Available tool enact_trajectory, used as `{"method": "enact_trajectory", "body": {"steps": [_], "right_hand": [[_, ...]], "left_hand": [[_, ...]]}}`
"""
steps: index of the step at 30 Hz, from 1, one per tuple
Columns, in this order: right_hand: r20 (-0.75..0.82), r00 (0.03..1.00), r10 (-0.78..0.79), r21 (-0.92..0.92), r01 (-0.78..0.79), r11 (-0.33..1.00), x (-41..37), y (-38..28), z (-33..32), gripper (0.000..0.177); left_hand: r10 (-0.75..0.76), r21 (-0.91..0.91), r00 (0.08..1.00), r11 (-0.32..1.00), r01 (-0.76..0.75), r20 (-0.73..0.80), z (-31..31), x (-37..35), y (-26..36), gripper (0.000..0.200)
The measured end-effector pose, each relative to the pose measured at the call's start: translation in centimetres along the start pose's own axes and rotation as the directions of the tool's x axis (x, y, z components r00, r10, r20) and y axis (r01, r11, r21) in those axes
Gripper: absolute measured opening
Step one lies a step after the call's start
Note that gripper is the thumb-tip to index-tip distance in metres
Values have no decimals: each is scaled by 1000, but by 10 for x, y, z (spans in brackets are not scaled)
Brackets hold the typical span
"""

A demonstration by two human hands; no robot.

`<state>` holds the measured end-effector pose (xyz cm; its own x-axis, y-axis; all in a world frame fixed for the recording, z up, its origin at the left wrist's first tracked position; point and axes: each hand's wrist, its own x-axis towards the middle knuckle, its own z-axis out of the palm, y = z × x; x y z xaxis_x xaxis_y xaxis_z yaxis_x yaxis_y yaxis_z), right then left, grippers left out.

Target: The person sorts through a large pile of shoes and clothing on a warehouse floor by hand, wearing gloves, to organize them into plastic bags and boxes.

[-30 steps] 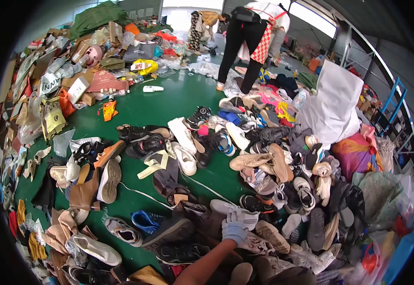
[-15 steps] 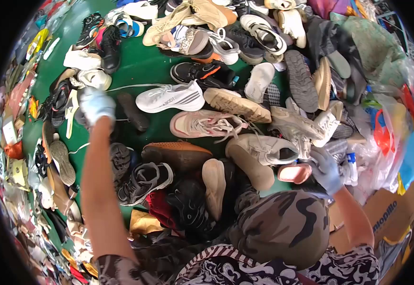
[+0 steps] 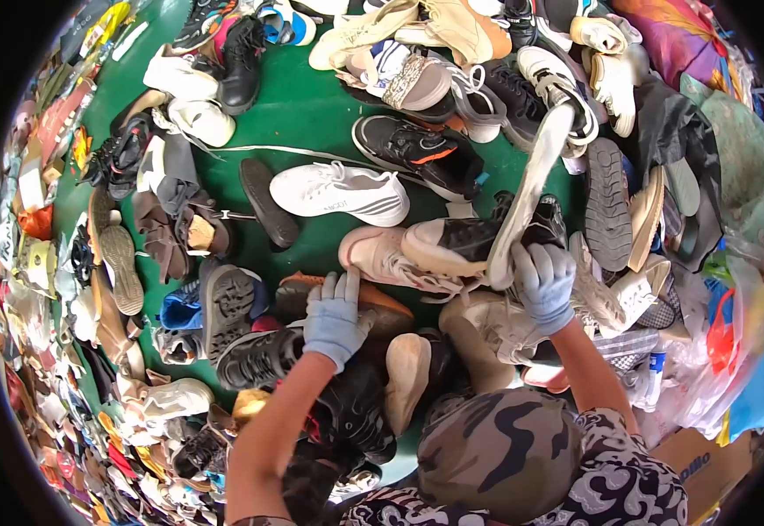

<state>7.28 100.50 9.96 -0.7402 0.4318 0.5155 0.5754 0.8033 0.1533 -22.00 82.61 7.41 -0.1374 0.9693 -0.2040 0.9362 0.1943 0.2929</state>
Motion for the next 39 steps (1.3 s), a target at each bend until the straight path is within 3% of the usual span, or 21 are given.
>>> {"method": "enact_trajectory", "body": {"steps": [3, 5, 10, 12, 14, 16, 17, 19, 20, 21, 22, 23, 25, 28, 30, 32, 34, 35, 37, 38, 39], "right_hand": [[-27, 998, -54, -32, 53, 998, 15, 8, -17, 37], [-65, 995, -78, 8, 79, 997, 40, 13, -16, 32], [-10, 994, -112, 32, 112, 993, 123, 20, 29, 42], [-401, 892, -208, -96, 185, 978, 187, -5, 50, 49], [-269, 955, -123, 104, 156, 982, 238, -36, 52, 56], [-199, 956, -216, 417, 282, 864, 257, -70, 54, 58], [16, 962, -273, 612, 206, 763, 255, -89, 49, 57], [207, 863, -460, 764, 150, 627, 220, -120, 58, 60], [369, 740, -562, 849, -22, 528, 203, -132, 59, 65], [335, 730, -596, 856, 29, 517, 168, -141, 74, 69], [514, 545, -663, 803, -33, 596, 155, -145, 62, 74], [346, 649, -677, 749, 243, 616, 126, -148, 67, 76], [463, 543, -701, 673, 299, 677, 111, -155, 56, 75], [556, 476, -681, 683, 204, 701, 101, -160, 54, 77], [627, 445, -639, 659, 135, 740, 96, -166, 54, 79], [549, 600, -583, 636, 153, 756, 96, -179, 51, 87], [642, 520, -563, 567, 173, 806, 88, -193, 54, 99], [663, 523, -536, 559, 131, 818, 90, -196, 51, 99], [674, 526, -520, 556, 104, 825, 93, -198, 54, 99], [710, 513, -483, 614, -115, 781, 91, -198, 60, 94], [748, 489, -449, 635, -332, 697, 91, -197, 64, 89]], "left_hand": [[43, 37, 999, 998, -43, -22, 6, -14, 14, 84], [84, 191, 984, 975, -113, 154, -4, -30, 17, 80], [-83, 115, 990, 991, 70, 112, -17, -55, 1, 74], [-36, 223, 998, 974, 24, 47, -12, -73, -14, 71], [-72, 263, 997, 963, 60, 37, -27, -89, -22, 71], [-82, 277, 996, 958, 71, 28, -57, -105, -25, 76], [-143, 267, 990, 953, 142, -13, -63, -115, -29, 80], [-218, 223, 975, 949, 223, -47, -74, -135, -40, 86], [-256, 211, 964, 941, 264, -68, -78, -145, -46, 87], [-290, 163, 954, 941, 298, -69, -86, -153, -55, 88], [-326, 116, 943, 936, 333, -70, -93, -160, -66, 90], [-384, 41, 913, 919, 392, -136, -97, -169, -81, 90], [-522, -207, 752, 852, 480, -402, -106, -191, -113, 79], [-879, -743, 244, 476, 470, -409, -155, -193, -143, 78], [-745, -595, 118, 608, 526, -657, -166, -215, -194, 75], [-569, -432, 13, 640, 635, -823, -178, -221, -237, 80], [-412, -347, -52, 685, 641, -910, -199, -210, -254, 83], [-190, -12, 137, 625, 780, -972, -215, -208, -265, 84], [-260, 47, 225, 551, 833, -939, -213, -187, -265, 75], [-351, 47, 285, 554, 831, -892, -207, -171, -256, 70], [-242, 165, 477, 730, 664, -845, -191, -156, -246, 61]]}}
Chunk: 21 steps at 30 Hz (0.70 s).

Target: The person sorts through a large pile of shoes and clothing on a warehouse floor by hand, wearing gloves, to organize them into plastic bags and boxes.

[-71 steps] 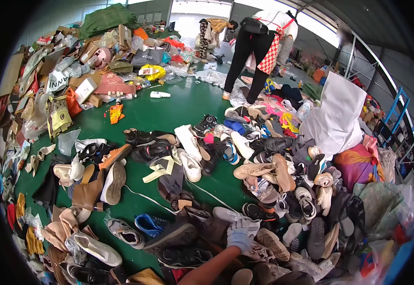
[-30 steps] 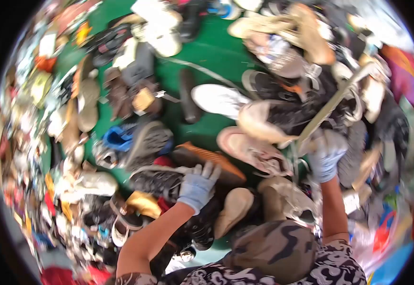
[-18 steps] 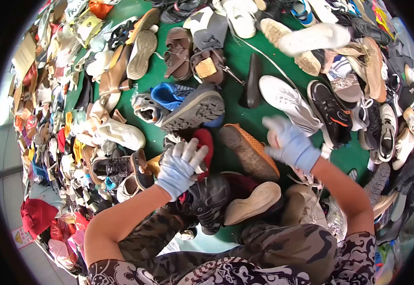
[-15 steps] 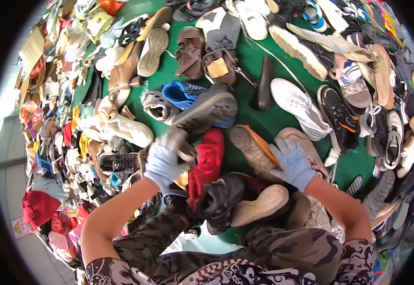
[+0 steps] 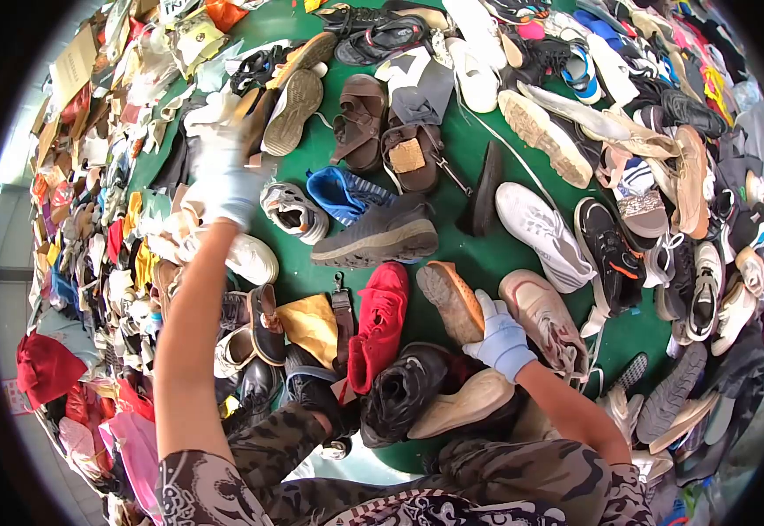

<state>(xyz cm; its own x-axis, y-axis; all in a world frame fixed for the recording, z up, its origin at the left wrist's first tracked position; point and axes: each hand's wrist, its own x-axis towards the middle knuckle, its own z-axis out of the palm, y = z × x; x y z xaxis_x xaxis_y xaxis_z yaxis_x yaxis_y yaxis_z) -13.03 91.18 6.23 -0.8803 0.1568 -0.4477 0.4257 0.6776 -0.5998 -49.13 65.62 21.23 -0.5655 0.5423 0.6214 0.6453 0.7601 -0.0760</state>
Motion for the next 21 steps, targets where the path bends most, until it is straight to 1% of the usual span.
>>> {"method": "enact_trajectory", "body": {"steps": [1, 2, 3, 4, 5, 6, 7, 8, 9, 10, 11, 12, 13, 15, 16, 17, 19, 20, 21], "right_hand": [[-4, 1000, -6, -9, 6, 1000, 0, -1, -2, 89], [-3, 1000, 6, 56, -5, 998, -2, -3, -4, 81], [1, 1000, 15, 123, -15, 992, -6, -5, -6, 74], [-68, 997, 32, 168, -20, 986, -13, -10, -11, 64], [-14, 999, 36, 170, -33, 985, -20, -16, -29, 70], [-102, 995, -11, 142, 26, 990, -32, -9, -38, 72], [-188, 980, -59, 109, 81, 991, -42, -1, -46, 74], [-345, 927, -144, 94, 187, 978, -43, -1, -57, 69], [-487, 846, -217, 63, 282, 957, -45, -4, -71, 65], [-473, 873, -121, 109, 195, 975, -47, -19, -91, 63], [-546, 836, -52, 89, 120, 989, -44, -21, -92, 63], [-611, 786, -94, 65, 168, 984, -36, -27, -96, 62], [-670, 731, -131, 41, 212, 976, -27, -36, -98, 62], [-540, 795, -276, 122, 398, 909, -12, -51, -94, 54], [-489, 779, -392, 161, 523, 837, -6, -61, -90, 45], [-458, 795, -397, 170, 517, 839, -1, -68, -87, 39], [-546, 729, -412, 81, 536, 840, 17, -58, -82, 37], [-580, 724, -374, 119, 529, 840, 28, -47, -81, 34], [-544, 796, -265, 192, 426, 884, 40, -29, -78, 32]], "left_hand": [[-126, -118, 922, 977, 180, 367, -2, -9, 36, 70], [72, -261, 879, 963, 62, 472, 11, -26, 66, 71], [248, -414, 824, 910, -18, 509, 26, -57, 83, 70], [354, -395, 678, 913, -101, 644, 41, -82, 103, 74], [113, -230, 753, 972, 53, 649, 33, -117, 133, 83], [146, -211, 833, 977, -36, 533, 48, -140, 134, 90], [63, -118, 877, 993, -8, 476, 40, -146, 148, 91], [9, -155, 863, 985, 80, 506, 22, -142, 158, 86], [-41, -191, 839, 967, 171, 542, 6, -141, 166, 80], [39, -382, 851, 904, 193, 523, 6, -157, 162, 78], [113, -556, 870, 806, 202, 480, 4, -166, 154, 75], [153, -658, 833, 694, 293, 532, 2, -173, 149, 74], [380, -675, 893, 727, -127, 241, 8, -171, 143, 78], [341, -493, 879, 858, -146, 333, -4, -155, 143, 79], [163, -396, 864, 917, 45, 476, -3, -161, 143, 85], [69, -360, 863, 923, 136, 501, 4, -161, 141, 97], [-67, -280, 836, 925, 257, 545, 12, -157, 132, 109], [0, -326, 782, 909, 260, 624, 9, -147, 126, 114], [-2, -291, 590, 869, 400, 807, 5, -136, 122, 107]]}}
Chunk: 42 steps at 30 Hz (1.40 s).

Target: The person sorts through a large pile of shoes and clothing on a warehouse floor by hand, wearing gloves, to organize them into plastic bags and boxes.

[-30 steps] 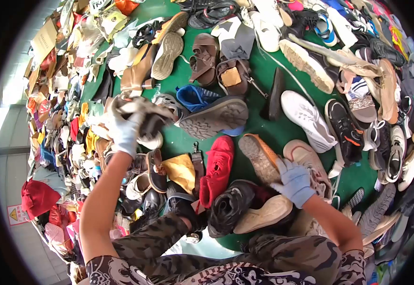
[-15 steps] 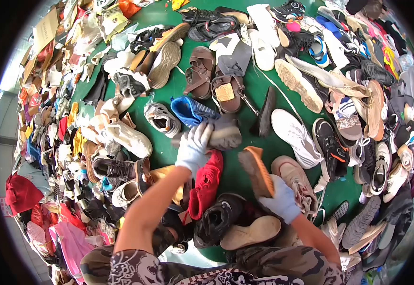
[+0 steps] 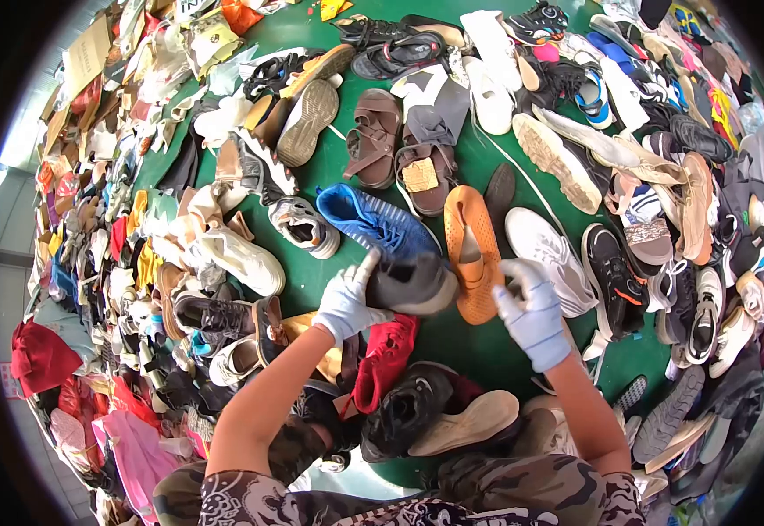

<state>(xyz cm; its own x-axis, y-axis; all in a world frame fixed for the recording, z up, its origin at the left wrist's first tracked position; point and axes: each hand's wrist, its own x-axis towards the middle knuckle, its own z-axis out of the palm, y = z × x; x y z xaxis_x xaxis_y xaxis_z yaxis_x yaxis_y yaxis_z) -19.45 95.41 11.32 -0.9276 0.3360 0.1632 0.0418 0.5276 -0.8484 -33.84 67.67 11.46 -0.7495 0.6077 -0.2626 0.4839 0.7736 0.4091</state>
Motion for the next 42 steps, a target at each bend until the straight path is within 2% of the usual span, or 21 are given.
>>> {"method": "enact_trajectory", "body": {"steps": [2, 4, 6, 8, 10, 12, 16, 18, 21, 22, 24, 26, 28, 29, 30, 34, 36, 38, 39, 40, 42], "right_hand": [[-20, 988, 156, -74, -157, 985, 12, 11, -10, 30], [-15, 999, 37, -137, -38, 990, 24, 47, -10, 31], [-13, 999, -43, -300, 37, 953, 36, 62, -5, 32], [-7, 990, -144, -434, 126, 892, 58, 62, -1, 33], [38, 980, -194, -399, 193, 897, 85, 63, 11, 34], [114, 950, -289, -438, 310, 844, 113, 48, 26, 39], [374, 878, -299, -532, 467, 707, 131, 58, 73, 48], [575, 812, 105, -689, 411, 597, 137, 22, 69, 44], [488, 868, 89, -764, 376, 524, 117, 52, 61, 48], [437, 900, 0, -790, 384, 477, 101, 63, 54, 40], [182, 878, -442, -659, 443, 608, 75, 93, 45, 22], [61, 839, -541, -617, 458, 641, 74, 95, 48, 20], [97, 914, -395, -668, 354, 654, 71, 90, 53, 19], [224, 948, -228, -725, 318, 611, 70, 90, 57, 18], [242, 914, -326, -711, 396, 581, 66, 98, 65, 19], [142, 866, -480, -728, 420, 541, 68, 99, 72, 18], [72, 822, -564, -766, 408, 497, 68, 97, 72, 17], [136, 917, -376, -661, 367, 654, 64, 94, 72, 18], [122, 912, -392, -655, 371, 658, 64, 94, 73, 19], [123, 915, -385, -655, 366, 661, 62, 93, 74, 19], [81, 905, -417, -624, 372, 687, 67, 93, 77, 20]], "left_hand": [[-67, 97, 963, 994, 43, 259, -14, 3, 13, 91], [53, 104, 998, 993, -56, 34, -4, -10, 3, 65], [-23, -6, 999, 1000, 23, 35, -13, -27, -11, 40], [-95, 170, 991, 979, 110, -98, -31, -34, -28, 22], [-327, -217, 905, 937, 273, -272, -40, -38, -44, 11], [-177, -77, 906, 984, 160, -385, -52, -25, -44, 13], [-100, -166, 880, 986, 25, -465, -47, 40, -2, 25], [-44, -252, 851, 962, -105, -523, -26, 92, 17, 33], [-269, -525, 902, 849, 56, -338, 16, 192, 30, 55], [-392, -563, 890, 800, 206, -231, 22, 218, 40, 59], [-500, -381, 801, 847, 371, -330, 11, 238, 80, 75], [-194, -337, 881, 940, 42, -432, 13, 265, 102, 83], [162, -68, 940, 979, -191, -300, 11, 271, 139, 80], [332, 42, 941, 943, -330, -62, 10, 274, 158, 78], [455, 117, 869, 869, -481, 197, 14, 274, 172, 76], [568, 80, 822, 818, -570, 45, 60, 238, 177, 54], [522, 98, 824, 852, -514, -219, 59, 220, 154, 55], [181, -94, 868, 964, -251, -463, 46, 225, 121, 54], [-148, -300, 695, 949, -101, -704, 40, 235, 119, 52], [-476, -528, 395, 849, -26, -786, 33, 249, 117, 50], [-446, -565, 566, 824, -42, -693, 19, 282, 107, 47]]}}
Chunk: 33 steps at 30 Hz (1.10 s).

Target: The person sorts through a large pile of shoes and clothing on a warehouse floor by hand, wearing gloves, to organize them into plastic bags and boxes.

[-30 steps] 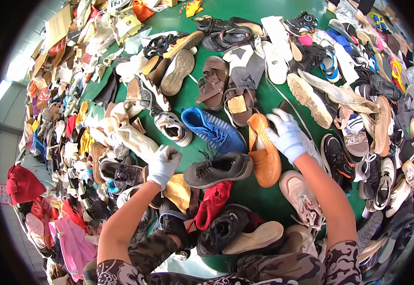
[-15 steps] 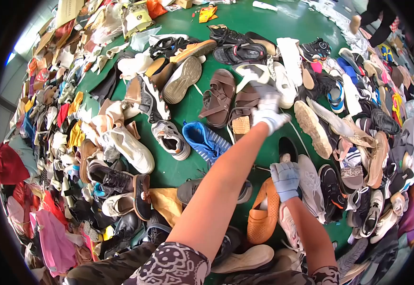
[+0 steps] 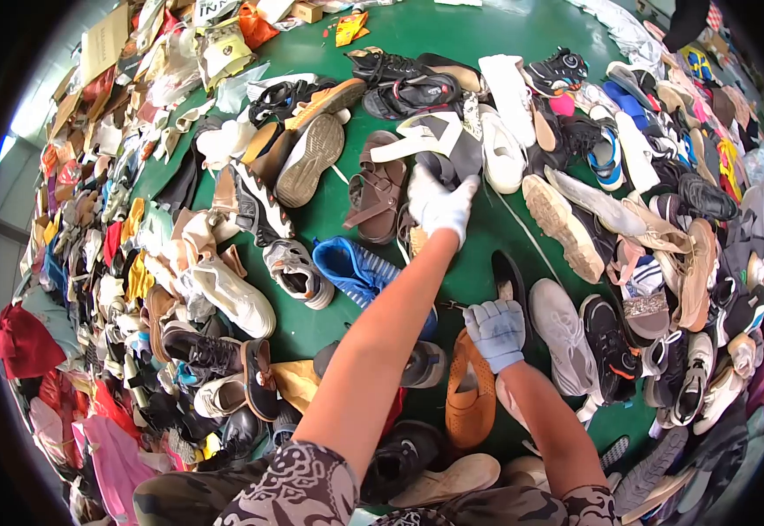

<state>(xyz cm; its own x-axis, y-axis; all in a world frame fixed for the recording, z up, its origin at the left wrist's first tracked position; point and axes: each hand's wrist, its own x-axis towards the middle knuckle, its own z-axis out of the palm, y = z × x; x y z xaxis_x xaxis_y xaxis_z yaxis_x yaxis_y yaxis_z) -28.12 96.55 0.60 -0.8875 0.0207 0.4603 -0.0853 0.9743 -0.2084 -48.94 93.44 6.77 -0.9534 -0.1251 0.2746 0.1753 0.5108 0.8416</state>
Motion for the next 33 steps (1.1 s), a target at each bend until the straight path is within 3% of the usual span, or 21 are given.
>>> {"method": "enact_trajectory", "body": {"steps": [2, 3, 4, 6, 8, 10, 11, 13, 15, 16, 18, 20, 21, 22, 23, 24, 27, 28, 30, 32, 33], "right_hand": [[26, 999, -21, -7, 21, 1000, 0, 1, 5, 20], [27, 999, -18, -6, 18, 1000, 0, 1, 7, 20], [30, 999, -14, -5, 14, 1000, 0, 1, 7, 20], [133, 991, -4, 0, 4, 1000, -3, 4, 6, 16], [174, 983, 50, 37, -58, 998, -11, 9, 22, 16], [200, 977, 73, 26, -80, 996, -19, 14, 37, 27], [93, 995, 45, 9, -46, 999, -22, 14, 41, 28], [-14, 1000, 14, -9, -14, 1000, -28, 16, 40, 30], [296, 939, 175, 182, -235, 955, -24, 11, 27, 31], [292, 941, 171, 194, -233, 953, -23, 11, 28, 31], [137, 988, 78, 120, -94, 988, -14, 11, 23, 21], [67, 996, 63, 214, -76, 974, -3, 5, 12, 13], [82, 994, 70, 224, -87, 971, -3, 4, 11, 13], [97, 993, 74, 233, -95, 968, -2, 5, 10, 12], [96, 993, 67, 234, -88, 968, -2, 4, 9, 12], [93, 994, 62, 226, -82, 971, -2, 4, 8, 12], [52, 998, 20, 213, -30, 977, -3, 8, 13, 13], [14, 1000, -11, 210, 8, 978, -5, 8, 14, 13], [82, 996, 15, 191, -31, 981, -5, 5, 8, 14], [121, 991, 51, 163, -71, 984, 3, 7, 6, 15], [118, 992, 42, 164, -61, 984, 3, 7, 5, 15]], "left_hand": [[-38, -5, 949, 999, 41, 313, 11, 17, 22, 42], [86, 229, 842, 943, -241, 533, 23, 18, 37, 36], [113, 363, 663, 763, -535, 740, 40, 13, 50, 30], [531, 182, 652, 683, -707, 542, 60, -38, 40, 14], [470, 100, 620, 742, -663, 628, 68, -67, 37, 15], [588, 12, 443, 593, -805, 677, 68, -90, 28, 18], [501, 42, 343, 519, -854, 795, 65, -99, 28, 24], [459, 40, 361, 574, -818, 812, 55, -112, 28, 26], [403, 10, 374, 668, -744, 835, 32, -111, 36, 26], [398, 21, 376, 663, -748, 837, 15, -101, 36, 26], [557, -202, 394, 728, -655, 731, -23, -79, 27, 25], [526, -35, 679, 803, -596, 512, -43, -55, -6, 20], [422, 60, 820, 876, -479, 386, -52, -39, -22, 28], [302, 132, 924, 932, -338, 236, -60, -26, -38, 36], [177, 384, 972, 896, -224, 155, -64, -19, -54, 50], [69, 601, 997, 796, -79, 40, -67, -13, -71, 64], [-225, 590, 968, 799, 117, 113, -84, 6, -89, 100], [-216, 612, 969, 785, 99, 119, -83, 14, -96, 100], [-340, 731, 906, 680, 52, 251, -98, 41, -96, 91], [-285, 867, 945, 498, 5, 159, -116, 58, -83, 74], [-299, 865, 948, 499, 55, 113, -122, 69, -96, 66]]}}
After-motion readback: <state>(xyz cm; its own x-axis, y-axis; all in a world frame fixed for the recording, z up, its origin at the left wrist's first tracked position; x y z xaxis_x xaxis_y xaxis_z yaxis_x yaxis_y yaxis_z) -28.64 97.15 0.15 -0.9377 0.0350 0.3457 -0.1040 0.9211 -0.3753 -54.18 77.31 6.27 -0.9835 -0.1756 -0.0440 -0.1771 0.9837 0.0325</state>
